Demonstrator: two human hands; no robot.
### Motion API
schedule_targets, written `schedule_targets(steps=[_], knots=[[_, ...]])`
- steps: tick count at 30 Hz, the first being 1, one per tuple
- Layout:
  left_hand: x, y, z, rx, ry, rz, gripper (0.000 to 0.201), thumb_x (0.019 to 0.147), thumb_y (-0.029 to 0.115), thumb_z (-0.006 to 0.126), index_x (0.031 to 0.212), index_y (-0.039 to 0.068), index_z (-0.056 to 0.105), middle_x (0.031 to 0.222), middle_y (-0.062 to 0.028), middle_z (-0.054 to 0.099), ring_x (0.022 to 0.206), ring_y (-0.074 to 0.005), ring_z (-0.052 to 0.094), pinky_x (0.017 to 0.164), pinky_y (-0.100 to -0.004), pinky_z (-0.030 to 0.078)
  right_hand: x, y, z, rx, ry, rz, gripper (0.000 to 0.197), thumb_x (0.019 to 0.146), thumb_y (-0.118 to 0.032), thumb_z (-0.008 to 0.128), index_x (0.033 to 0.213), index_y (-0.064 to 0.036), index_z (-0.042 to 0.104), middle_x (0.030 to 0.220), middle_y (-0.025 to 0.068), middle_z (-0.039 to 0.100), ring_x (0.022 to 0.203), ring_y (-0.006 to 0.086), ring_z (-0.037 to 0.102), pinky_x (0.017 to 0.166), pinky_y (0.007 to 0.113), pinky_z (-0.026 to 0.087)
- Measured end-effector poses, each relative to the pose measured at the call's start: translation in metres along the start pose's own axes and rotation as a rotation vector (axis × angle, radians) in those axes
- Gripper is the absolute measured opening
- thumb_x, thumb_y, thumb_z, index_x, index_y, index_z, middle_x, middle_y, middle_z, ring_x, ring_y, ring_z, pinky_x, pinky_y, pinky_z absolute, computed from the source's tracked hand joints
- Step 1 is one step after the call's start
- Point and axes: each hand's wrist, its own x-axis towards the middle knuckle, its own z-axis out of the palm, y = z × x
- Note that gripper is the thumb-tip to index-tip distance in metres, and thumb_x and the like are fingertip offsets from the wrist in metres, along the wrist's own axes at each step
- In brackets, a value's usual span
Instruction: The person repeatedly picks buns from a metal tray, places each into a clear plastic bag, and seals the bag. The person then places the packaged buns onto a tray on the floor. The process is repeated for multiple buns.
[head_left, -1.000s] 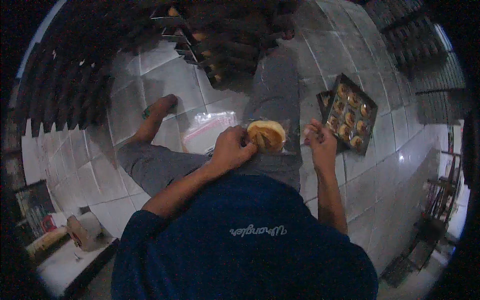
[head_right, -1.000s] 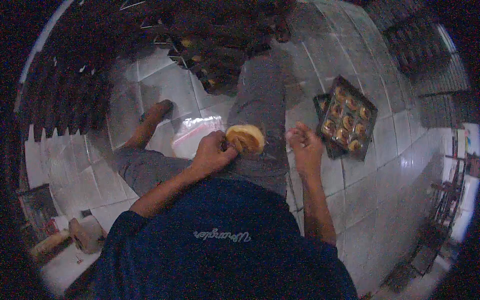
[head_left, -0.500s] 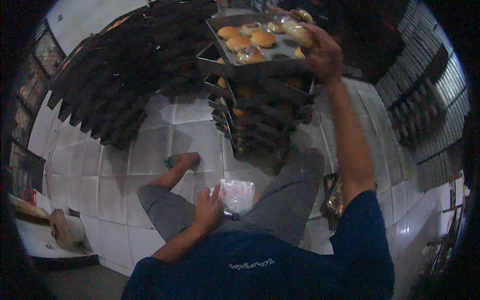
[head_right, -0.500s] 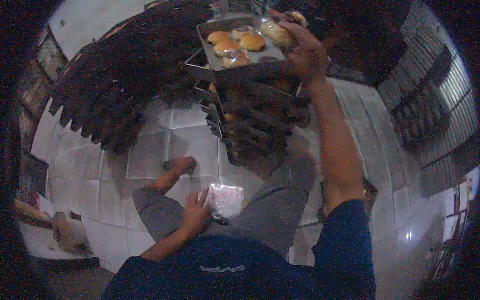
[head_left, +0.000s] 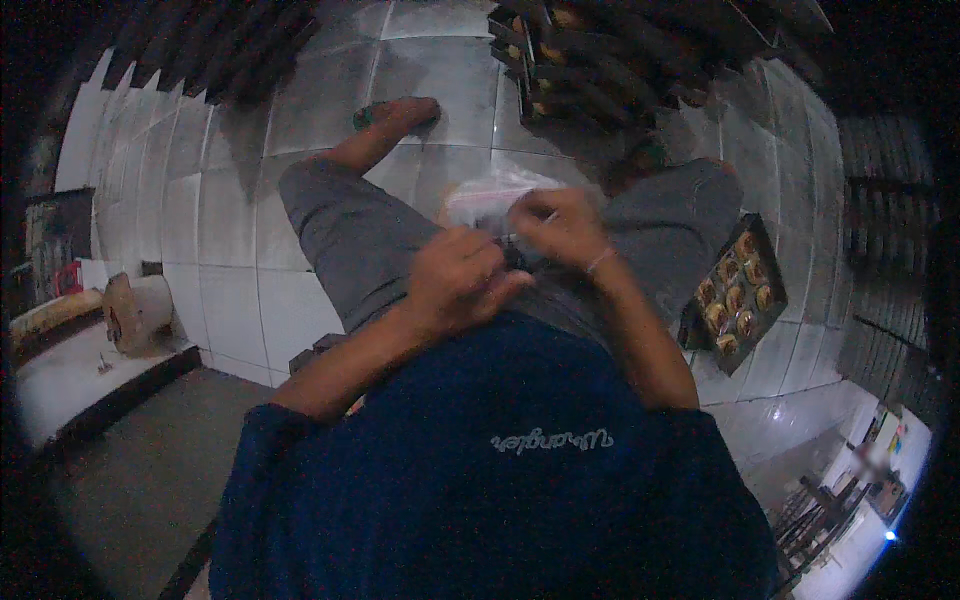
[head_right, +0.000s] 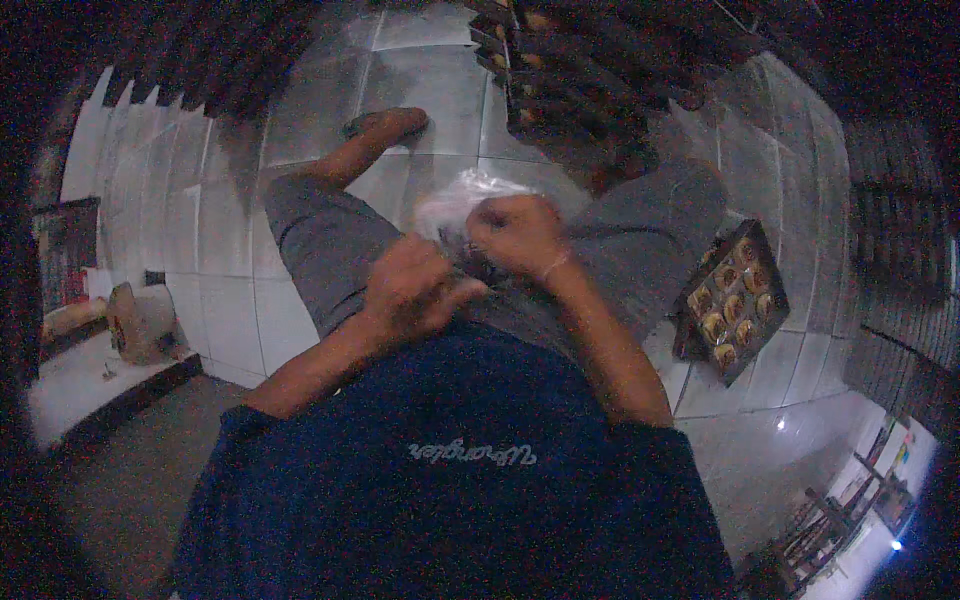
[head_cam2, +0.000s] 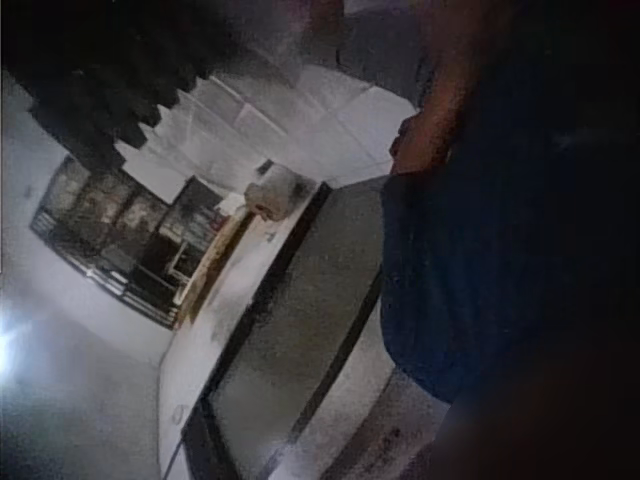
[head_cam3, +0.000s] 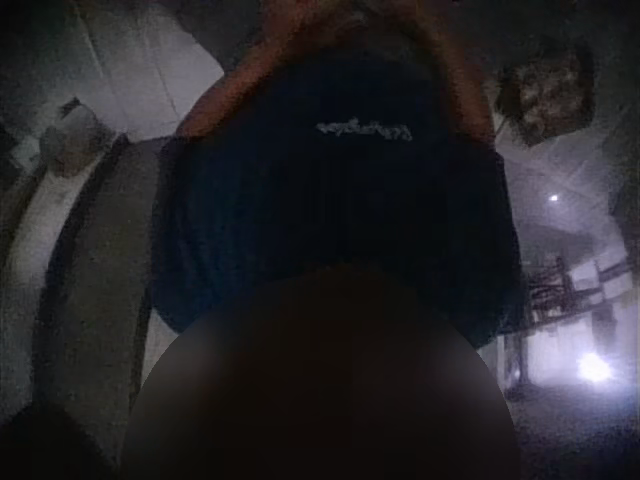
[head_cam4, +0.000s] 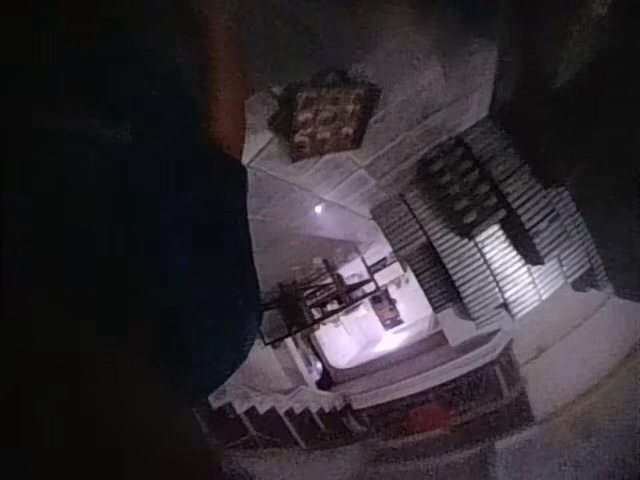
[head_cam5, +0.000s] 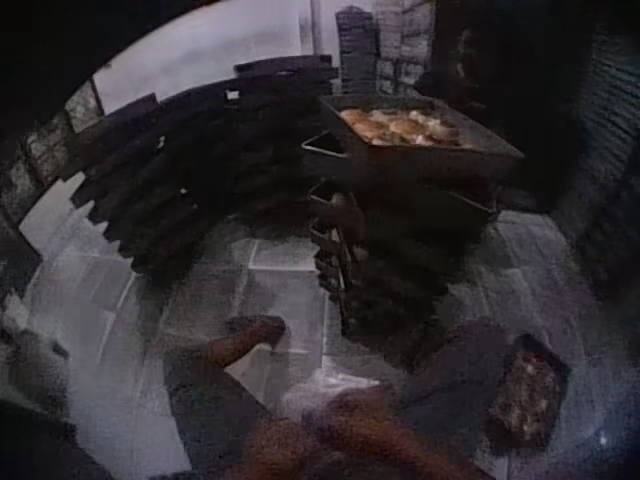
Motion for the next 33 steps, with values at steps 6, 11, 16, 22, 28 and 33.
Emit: schedule_targets(steps=[6,11,16,22,28,33], knots=[[0.085,0.035,0.003,-1.760,0.524,-0.549,0.045,0.095,0.046,0.076,0.118,0.007,0.069,0.098,0.0003,0.067,0.076,-0.0138,0.058,0.072,-0.0313,0.051,0.008,-0.042,-0.061,0.959,0.248,0.110,0.027,0.092,-0.021,0.079,0.108,-0.0004,0.077,0.095,0.0057,0.077,0.083,0.0133,0.070,0.074,0.031,0.056],[0.095,-0.072,0.012,-1.127,0.646,-0.546,0.033,0.098,0.037,0.071,0.099,0.004,0.073,0.084,-0.0014,0.065,0.073,-0.0150,0.059,0.071,-0.0352,0.051,-0.004,-0.068,-0.062,0.223,0.107,0.163,0.030,0.091,-0.030,0.083,0.088,-0.0009,0.079,0.073,0.0047,0.073,0.065,0.0091,0.065,0.060,0.028,0.053],[0.073,-0.159,0.033,-0.875,0.739,-0.781,0.036,0.099,0.040,0.070,0.091,0.004,0.069,0.076,-0.0020,0.062,0.065,-0.0129,0.055,0.058,-0.0321,0.044,0.040,-0.092,-0.187,0.048,0.362,-0.298,0.023,0.092,-0.029,0.080,0.091,-0.0055,0.082,0.085,0.0060,0.079,0.077,0.0124,0.072,0.072,0.032,0.057],[0.100,-0.192,0.057,-0.766,0.584,-0.605,0.036,0.100,0.028,0.068,0.077,0.000,0.066,0.067,-0.0023,0.060,0.062,-0.0146,0.056,0.059,-0.0352,0.047,0.176,-0.056,-0.477,-0.684,0.945,-0.168,0.036,0.089,-0.033,0.078,0.107,-0.0018,0.075,0.108,0.0175,0.075,0.090,0.0234,0.071,0.076,0.040,0.056],[0.124,-0.161,0.053,-1.350,0.445,-0.807,0.031,0.098,0.033,0.070,0.088,0.004,0.067,0.076,-0.0018,0.063,0.065,-0.0167,0.061,0.059,-0.0338,0.052,0.241,0.001,-0.538,-0.184,0.628,0.630,0.052,0.081,-0.029,0.088,0.124,-0.0050,0.071,0.115,0.0065,0.070,0.093,0.0178,0.066,0.076,0.035,0.052],[0.118,-0.145,0.007,-1.445,0.424,-0.751,0.032,0.099,0.042,0.070,0.093,0.010,0.066,0.076,0.0036,0.059,0.064,-0.0102,0.055,0.058,-0.0297,0.048,0.203,-0.029,-0.514,-0.284,0.551,-0.052,0.051,0.085,-0.035,0.085,0.122,-0.0028,0.070,0.110,0.0081,0.070,0.091,0.0199,0.067,0.076,0.034,0.053]])
